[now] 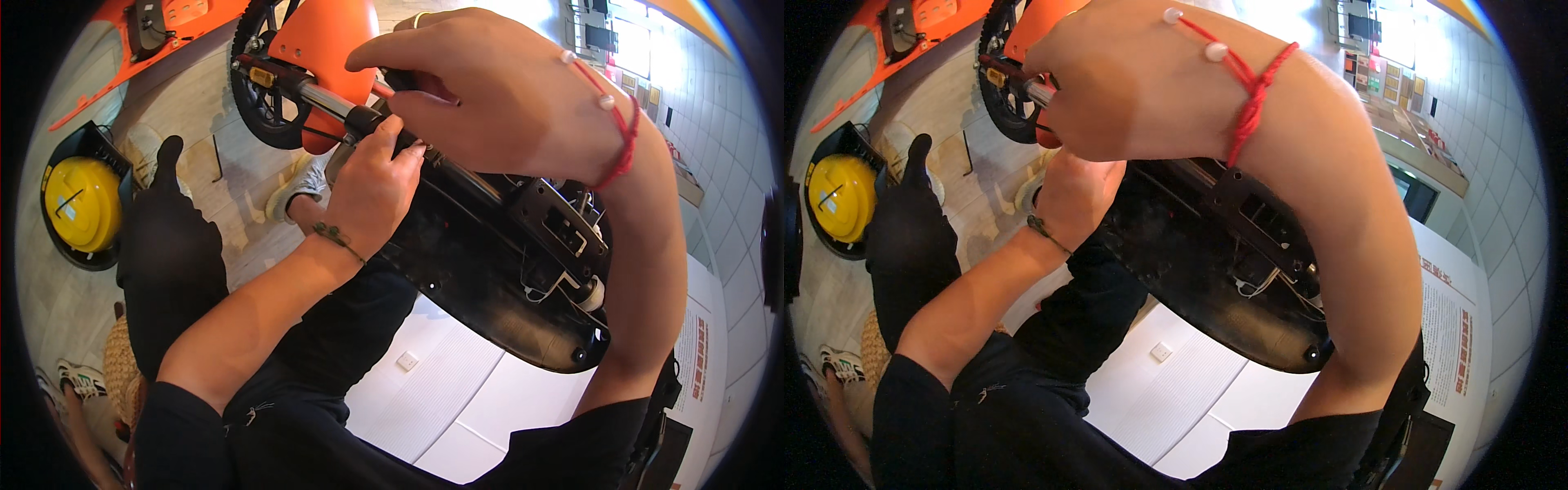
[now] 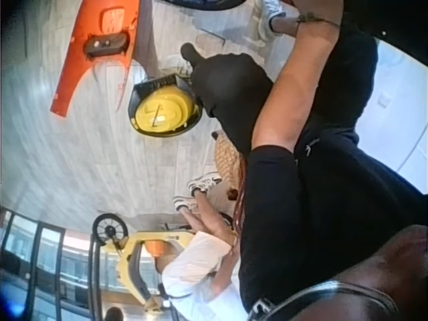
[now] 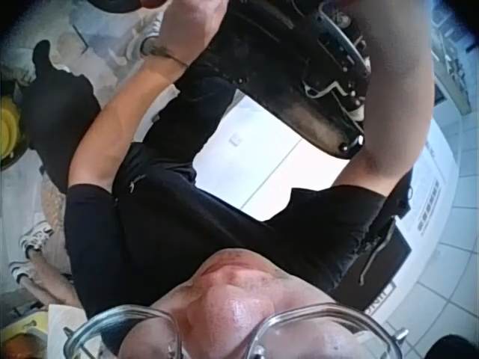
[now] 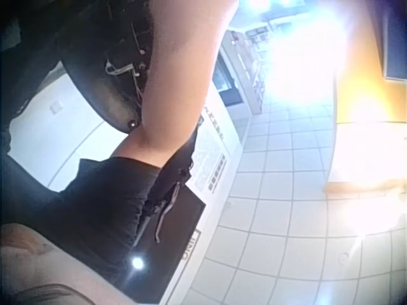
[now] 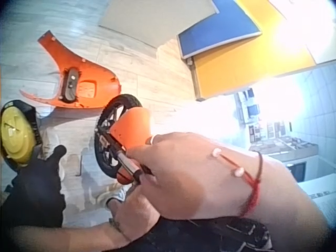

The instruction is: The recorder is disassembling and assembling various plastic panels and screws on a scooter using manual tools.

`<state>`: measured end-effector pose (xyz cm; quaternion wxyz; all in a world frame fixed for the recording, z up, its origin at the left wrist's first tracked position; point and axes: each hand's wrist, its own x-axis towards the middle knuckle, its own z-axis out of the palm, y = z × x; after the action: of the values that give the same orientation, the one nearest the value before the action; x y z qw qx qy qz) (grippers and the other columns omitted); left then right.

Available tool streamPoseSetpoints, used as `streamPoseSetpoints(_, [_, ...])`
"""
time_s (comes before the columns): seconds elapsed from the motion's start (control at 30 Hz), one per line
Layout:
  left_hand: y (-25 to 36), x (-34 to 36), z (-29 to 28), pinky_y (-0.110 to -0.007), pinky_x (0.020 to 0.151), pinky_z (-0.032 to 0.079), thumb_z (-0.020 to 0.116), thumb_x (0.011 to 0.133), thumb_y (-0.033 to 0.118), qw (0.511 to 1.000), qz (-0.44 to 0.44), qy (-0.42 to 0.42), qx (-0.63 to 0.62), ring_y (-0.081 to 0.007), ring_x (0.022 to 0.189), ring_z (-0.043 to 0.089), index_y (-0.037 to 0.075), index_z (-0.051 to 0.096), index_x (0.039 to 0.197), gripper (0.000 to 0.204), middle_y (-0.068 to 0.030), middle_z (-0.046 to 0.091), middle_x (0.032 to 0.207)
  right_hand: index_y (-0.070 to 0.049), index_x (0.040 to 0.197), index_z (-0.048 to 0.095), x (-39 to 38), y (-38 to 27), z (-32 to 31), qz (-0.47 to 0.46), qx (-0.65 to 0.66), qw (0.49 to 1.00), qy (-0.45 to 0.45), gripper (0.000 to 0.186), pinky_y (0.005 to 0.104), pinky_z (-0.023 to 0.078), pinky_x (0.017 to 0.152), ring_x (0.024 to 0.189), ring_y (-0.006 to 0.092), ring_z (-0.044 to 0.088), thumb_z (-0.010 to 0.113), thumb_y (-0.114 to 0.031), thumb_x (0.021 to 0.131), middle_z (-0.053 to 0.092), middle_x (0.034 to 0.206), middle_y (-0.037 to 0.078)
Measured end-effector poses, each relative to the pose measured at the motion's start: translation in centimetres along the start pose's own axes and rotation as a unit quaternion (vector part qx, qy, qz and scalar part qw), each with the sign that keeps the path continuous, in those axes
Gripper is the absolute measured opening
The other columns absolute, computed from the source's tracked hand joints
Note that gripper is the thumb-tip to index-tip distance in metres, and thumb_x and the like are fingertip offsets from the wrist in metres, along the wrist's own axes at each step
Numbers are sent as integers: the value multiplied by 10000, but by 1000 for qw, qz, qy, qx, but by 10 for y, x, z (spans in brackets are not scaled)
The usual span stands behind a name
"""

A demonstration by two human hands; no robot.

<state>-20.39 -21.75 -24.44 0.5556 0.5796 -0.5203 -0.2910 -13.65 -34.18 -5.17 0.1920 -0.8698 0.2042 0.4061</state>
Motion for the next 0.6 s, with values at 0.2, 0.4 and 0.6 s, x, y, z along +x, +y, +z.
streamPoseSetpoints(0.2, [-5, -2, 1, -341, 783, 506, 645, 818, 99, 999, 11, 31, 19, -264, 892, 591, -1, 663, 941, 159, -150, 542, 1115, -3, 874, 633, 7, -9, -11, 84, -15, 993, -77, 261, 377, 486, 703, 757, 306, 619, 581, -258, 862, 604, 781, 185])
streamPoseSetpoints(0.4, [-4, -1, 2, -345, 795, 502, 641, 821, 98, 999, 3, 29, 22, -274, 900, 595, -2, 662, 942, 158, -157, 556, 1106, -2, 829, 641, 2, -9, -4, -3, -108, 994, -3, 303, 363, 494, 647, 692, 281, 628, 606, -302, 848, 603, 701, 166])
streamPoseSetpoints(0.6, [-4, 0, -5, -344, 794, 501, 636, 811, 89, 999, 8, 30, -22, -282, 908, 592, -5, 654, 969, 184, -157, 554, 1107, -44, 817, 631, 4, -1, 28, -16, -239, 969, 61, 173, 361, 487, 593, 629, 312, 616, 603, -214, 828, 613, 660, 142])
